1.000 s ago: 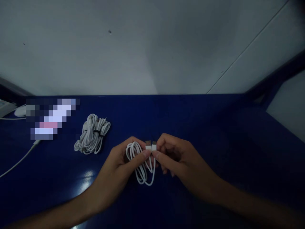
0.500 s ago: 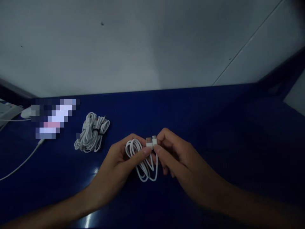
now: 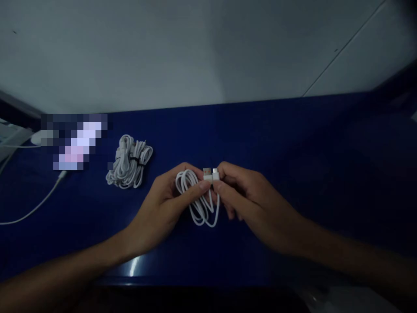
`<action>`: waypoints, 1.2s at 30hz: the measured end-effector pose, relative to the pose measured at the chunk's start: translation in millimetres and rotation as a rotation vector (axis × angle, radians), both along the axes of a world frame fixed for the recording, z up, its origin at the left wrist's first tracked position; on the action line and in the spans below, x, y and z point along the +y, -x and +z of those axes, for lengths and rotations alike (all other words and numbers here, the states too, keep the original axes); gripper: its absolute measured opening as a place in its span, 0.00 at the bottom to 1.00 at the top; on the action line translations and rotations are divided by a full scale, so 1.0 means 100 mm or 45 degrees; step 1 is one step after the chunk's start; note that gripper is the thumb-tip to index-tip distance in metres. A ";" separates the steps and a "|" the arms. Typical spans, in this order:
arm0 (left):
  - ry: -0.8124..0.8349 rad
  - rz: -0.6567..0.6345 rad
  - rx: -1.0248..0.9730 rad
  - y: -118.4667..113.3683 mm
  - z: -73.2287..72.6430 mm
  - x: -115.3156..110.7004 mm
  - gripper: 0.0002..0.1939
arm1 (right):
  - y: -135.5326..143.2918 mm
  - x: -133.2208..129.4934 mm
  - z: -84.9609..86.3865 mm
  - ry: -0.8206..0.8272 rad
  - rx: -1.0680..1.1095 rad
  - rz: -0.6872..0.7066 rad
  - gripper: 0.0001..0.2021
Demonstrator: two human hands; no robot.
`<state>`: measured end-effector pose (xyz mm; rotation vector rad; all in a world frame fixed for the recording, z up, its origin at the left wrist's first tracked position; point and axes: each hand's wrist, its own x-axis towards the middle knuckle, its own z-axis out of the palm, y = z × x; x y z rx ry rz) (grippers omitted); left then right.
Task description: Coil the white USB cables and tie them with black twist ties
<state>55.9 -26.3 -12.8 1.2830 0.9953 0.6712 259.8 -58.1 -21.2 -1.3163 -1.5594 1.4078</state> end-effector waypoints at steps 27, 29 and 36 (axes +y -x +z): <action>0.037 0.052 -0.085 -0.01 0.02 -0.03 0.04 | 0.01 -0.01 0.07 -0.051 0.027 -0.015 0.17; 0.047 0.064 -0.098 -0.03 0.01 -0.03 0.04 | 0.00 -0.02 0.07 -0.039 0.045 -0.027 0.16; 0.058 0.067 -0.100 -0.05 0.02 -0.01 0.03 | 0.01 0.01 0.06 -0.023 0.100 -0.006 0.16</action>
